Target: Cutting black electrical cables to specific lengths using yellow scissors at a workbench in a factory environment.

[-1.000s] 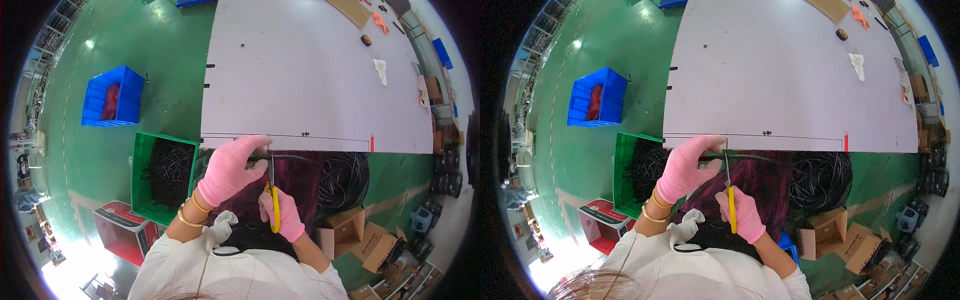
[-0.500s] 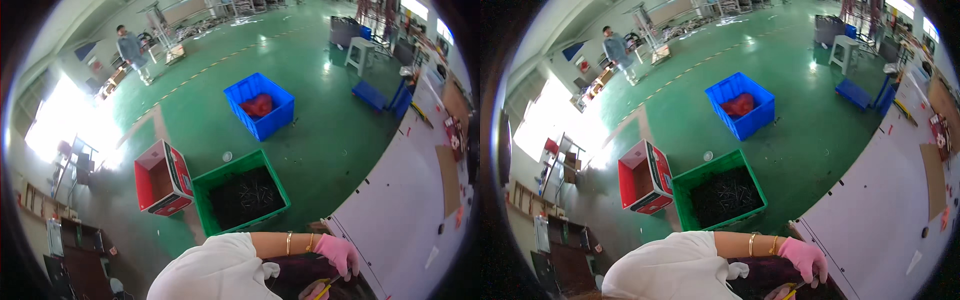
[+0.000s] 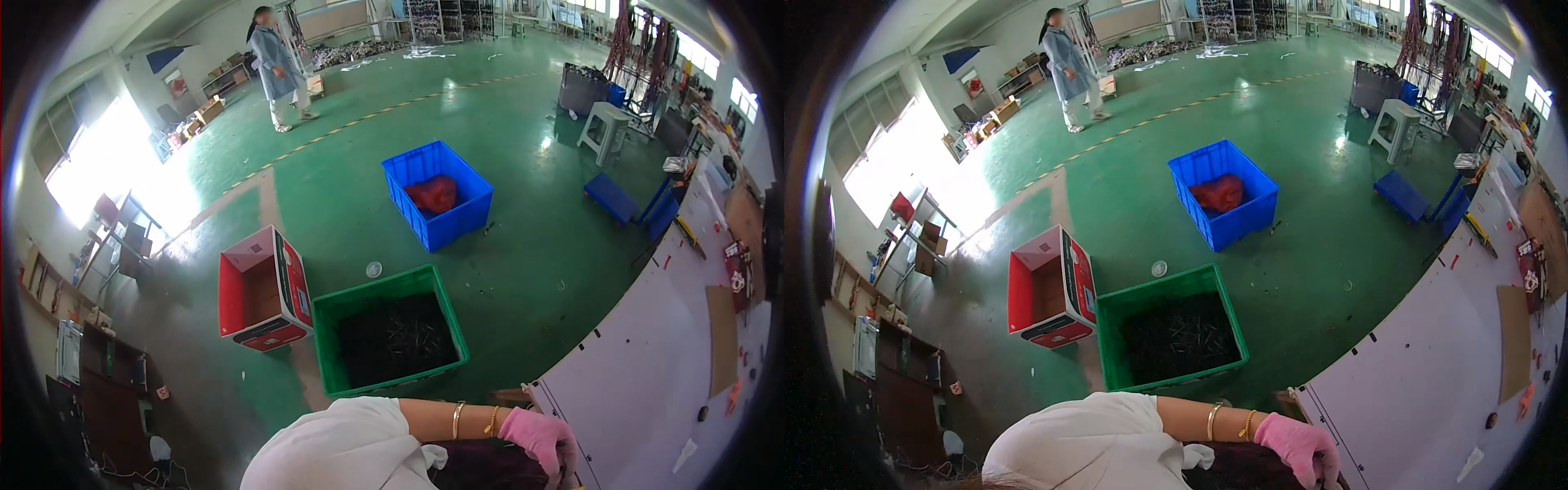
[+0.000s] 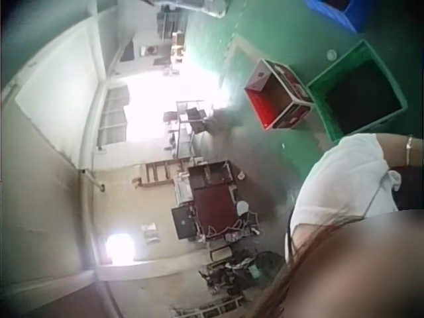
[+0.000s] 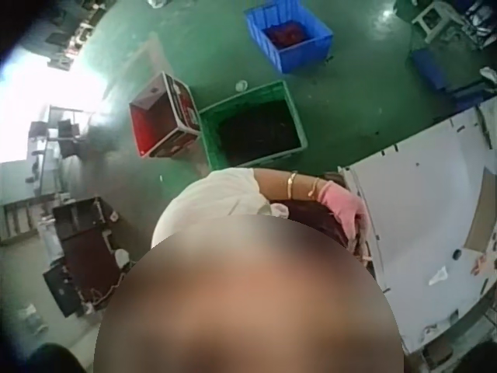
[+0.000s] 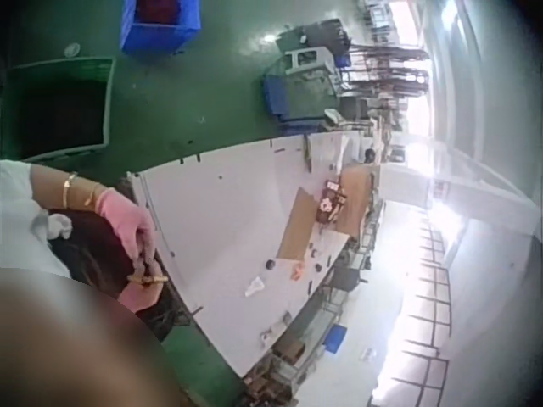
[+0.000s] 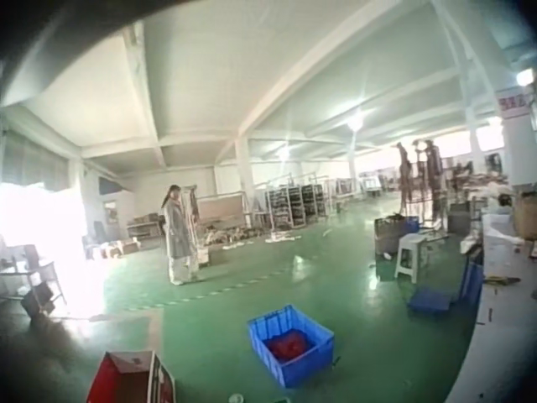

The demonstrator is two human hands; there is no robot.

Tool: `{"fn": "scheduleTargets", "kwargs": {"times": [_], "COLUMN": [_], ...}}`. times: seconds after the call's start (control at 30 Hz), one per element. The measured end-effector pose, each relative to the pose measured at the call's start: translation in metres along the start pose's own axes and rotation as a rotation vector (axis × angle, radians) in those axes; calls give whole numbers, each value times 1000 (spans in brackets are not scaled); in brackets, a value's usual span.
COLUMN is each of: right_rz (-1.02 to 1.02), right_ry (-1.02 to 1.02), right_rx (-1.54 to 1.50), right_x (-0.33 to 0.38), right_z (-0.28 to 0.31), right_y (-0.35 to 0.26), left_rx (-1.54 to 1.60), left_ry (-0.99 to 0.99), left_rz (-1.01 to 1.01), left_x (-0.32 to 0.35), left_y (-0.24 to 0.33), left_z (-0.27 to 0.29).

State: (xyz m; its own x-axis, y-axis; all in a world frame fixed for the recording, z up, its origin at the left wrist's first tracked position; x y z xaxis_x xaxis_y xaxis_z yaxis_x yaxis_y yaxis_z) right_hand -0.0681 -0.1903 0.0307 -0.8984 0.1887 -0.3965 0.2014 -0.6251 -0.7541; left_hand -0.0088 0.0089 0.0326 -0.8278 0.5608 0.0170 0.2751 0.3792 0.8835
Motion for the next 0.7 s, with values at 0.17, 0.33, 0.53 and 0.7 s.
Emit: {"fn": "scheduleTargets", "kwargs": {"times": [0.17,0.33,0.53,0.7], "right_rz": [-433,-8,4,53], "right_ry": [-200,-234,-218,-267], "right_rx": [-447,-109,-94,-81], "right_x": [0,-11,-20,-29], "right_z": [-1,1,11,-3], "right_y": [12,-15,-7,-55], "left_rx": [60,-196,-1277,-997], "left_ry": [1,210,721,514], "left_rz": [-2,54,327,-257], "left_x": [24,79,168,113], "left_y": [32,58,55,48], "left_z": [-7,28,103,54]}}
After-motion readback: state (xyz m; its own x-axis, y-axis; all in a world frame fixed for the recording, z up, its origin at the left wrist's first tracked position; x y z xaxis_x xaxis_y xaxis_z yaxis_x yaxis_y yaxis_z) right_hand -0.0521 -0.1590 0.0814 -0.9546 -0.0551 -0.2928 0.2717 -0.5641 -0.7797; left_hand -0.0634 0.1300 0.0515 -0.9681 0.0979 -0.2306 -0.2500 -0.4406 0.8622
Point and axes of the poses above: each hand's wrist, its own x-axis away from the middle knuckle, its own z-axis out of the back of the hand, y = z × x, the point moved 2 cm from there along -x, towards the middle knuckle, and after that the axes turned 9 degrees about y, right-handed, at the moved point
